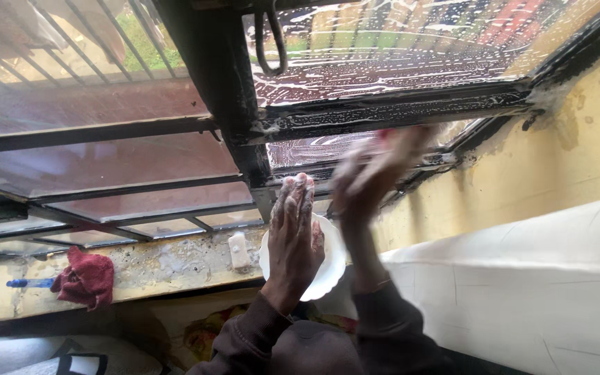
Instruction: The person cleans a window using a red cloth and a white bowl containing soapy water. They repeatedly dip the cloth into the bowl, wring it out, and wipe the window frame and glass in circular and linear motions.
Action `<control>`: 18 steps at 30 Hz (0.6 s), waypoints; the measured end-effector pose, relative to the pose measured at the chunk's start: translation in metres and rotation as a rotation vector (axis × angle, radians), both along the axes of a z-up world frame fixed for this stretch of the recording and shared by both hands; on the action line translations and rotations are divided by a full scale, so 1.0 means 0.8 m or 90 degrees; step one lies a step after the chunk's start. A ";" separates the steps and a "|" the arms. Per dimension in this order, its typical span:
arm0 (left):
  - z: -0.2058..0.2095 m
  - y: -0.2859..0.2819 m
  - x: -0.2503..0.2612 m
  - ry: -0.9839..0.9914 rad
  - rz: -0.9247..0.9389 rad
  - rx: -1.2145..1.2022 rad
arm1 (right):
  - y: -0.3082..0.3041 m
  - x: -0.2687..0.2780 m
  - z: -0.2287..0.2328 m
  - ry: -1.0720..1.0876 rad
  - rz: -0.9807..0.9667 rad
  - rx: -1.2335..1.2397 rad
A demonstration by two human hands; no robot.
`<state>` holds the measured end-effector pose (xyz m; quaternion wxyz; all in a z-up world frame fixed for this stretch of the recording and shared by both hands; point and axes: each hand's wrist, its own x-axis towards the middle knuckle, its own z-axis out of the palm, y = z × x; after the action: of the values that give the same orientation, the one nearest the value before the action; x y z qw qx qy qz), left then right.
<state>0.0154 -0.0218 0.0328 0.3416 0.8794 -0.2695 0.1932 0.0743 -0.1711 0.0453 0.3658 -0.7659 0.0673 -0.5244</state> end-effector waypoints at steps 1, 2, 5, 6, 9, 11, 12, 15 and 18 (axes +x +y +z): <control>-0.001 -0.001 0.001 -0.013 0.000 -0.006 | 0.013 -0.006 -0.005 0.026 0.033 -0.062; -0.002 -0.003 0.001 -0.026 0.000 -0.012 | 0.023 -0.011 -0.012 0.055 0.067 -0.124; -0.001 -0.006 0.002 -0.003 0.012 0.021 | 0.018 -0.019 -0.032 0.158 0.115 -0.301; 0.001 -0.007 0.003 0.001 0.011 0.015 | 0.006 -0.020 -0.036 0.199 0.117 -0.360; 0.006 -0.013 0.001 0.001 0.007 0.007 | -0.040 -0.030 -0.040 0.298 0.079 -0.444; 0.012 -0.015 0.001 -0.019 0.012 0.014 | -0.070 -0.038 -0.030 0.271 0.041 -0.385; 0.014 -0.016 0.002 -0.012 0.010 0.008 | -0.083 -0.043 -0.022 0.228 0.022 -0.326; 0.016 -0.018 -0.001 0.003 0.007 0.000 | -0.103 -0.055 0.001 0.097 -0.028 -0.150; 0.018 -0.020 -0.001 -0.004 0.006 0.004 | -0.086 -0.043 0.011 0.020 -0.212 -0.240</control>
<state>0.0145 -0.0380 0.0469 0.3373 0.8811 -0.2668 0.1966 0.0398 -0.2396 0.0537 0.1242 -0.8070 0.0995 -0.5687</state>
